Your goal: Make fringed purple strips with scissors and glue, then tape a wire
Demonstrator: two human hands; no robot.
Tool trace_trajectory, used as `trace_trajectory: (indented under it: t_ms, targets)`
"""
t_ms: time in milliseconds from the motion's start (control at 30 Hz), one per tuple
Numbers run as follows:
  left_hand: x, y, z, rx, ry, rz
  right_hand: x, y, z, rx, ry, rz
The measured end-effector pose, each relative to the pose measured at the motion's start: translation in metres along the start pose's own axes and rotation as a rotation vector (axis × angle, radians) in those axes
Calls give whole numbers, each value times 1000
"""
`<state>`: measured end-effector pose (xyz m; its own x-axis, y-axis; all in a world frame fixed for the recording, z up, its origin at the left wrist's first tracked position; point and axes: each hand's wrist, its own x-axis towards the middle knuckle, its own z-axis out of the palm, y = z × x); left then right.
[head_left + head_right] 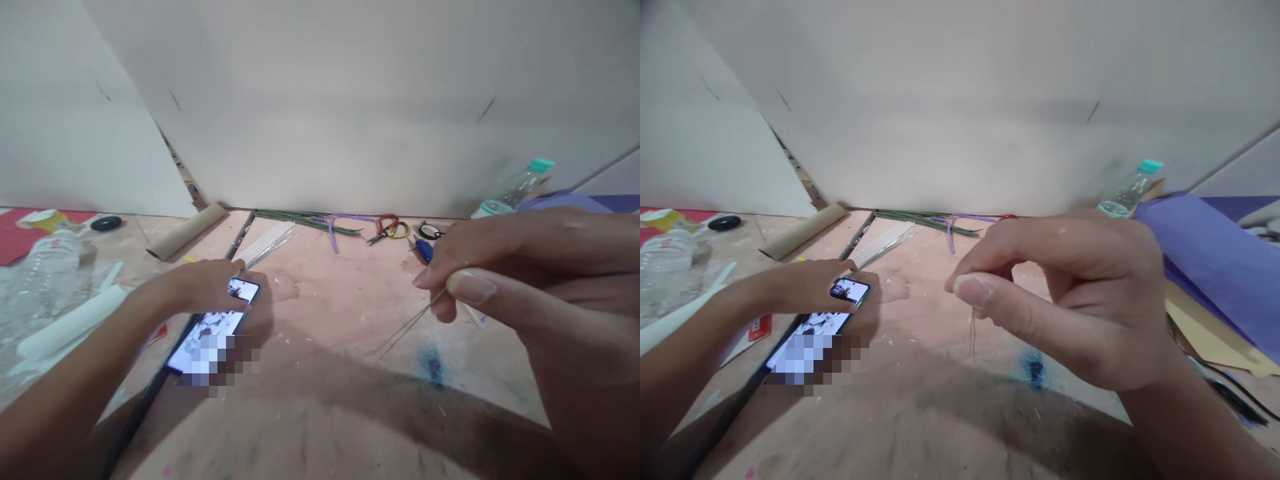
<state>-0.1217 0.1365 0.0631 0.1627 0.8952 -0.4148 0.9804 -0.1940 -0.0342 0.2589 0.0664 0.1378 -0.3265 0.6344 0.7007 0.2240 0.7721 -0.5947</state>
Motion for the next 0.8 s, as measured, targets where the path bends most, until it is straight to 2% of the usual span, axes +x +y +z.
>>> trace_trajectory:
  t_ms: [233,400,533,700,800]
  targets:
    - [-10,26,3,190,-51,-53,0,0,0,43,-27,11]
    - [-10,27,1,214,-103,-51,-1,-1,-3,62,-16,-34]
    - [-9,24,0,197,-124,-48,-2,-2,-4,63,-17,-7]
    - [-10,22,-2,184,-77,-80,-2,-4,-5,87,-15,-65]
    - [-18,37,-7,164,46,-79,-1,-7,-5,64,-13,-34]
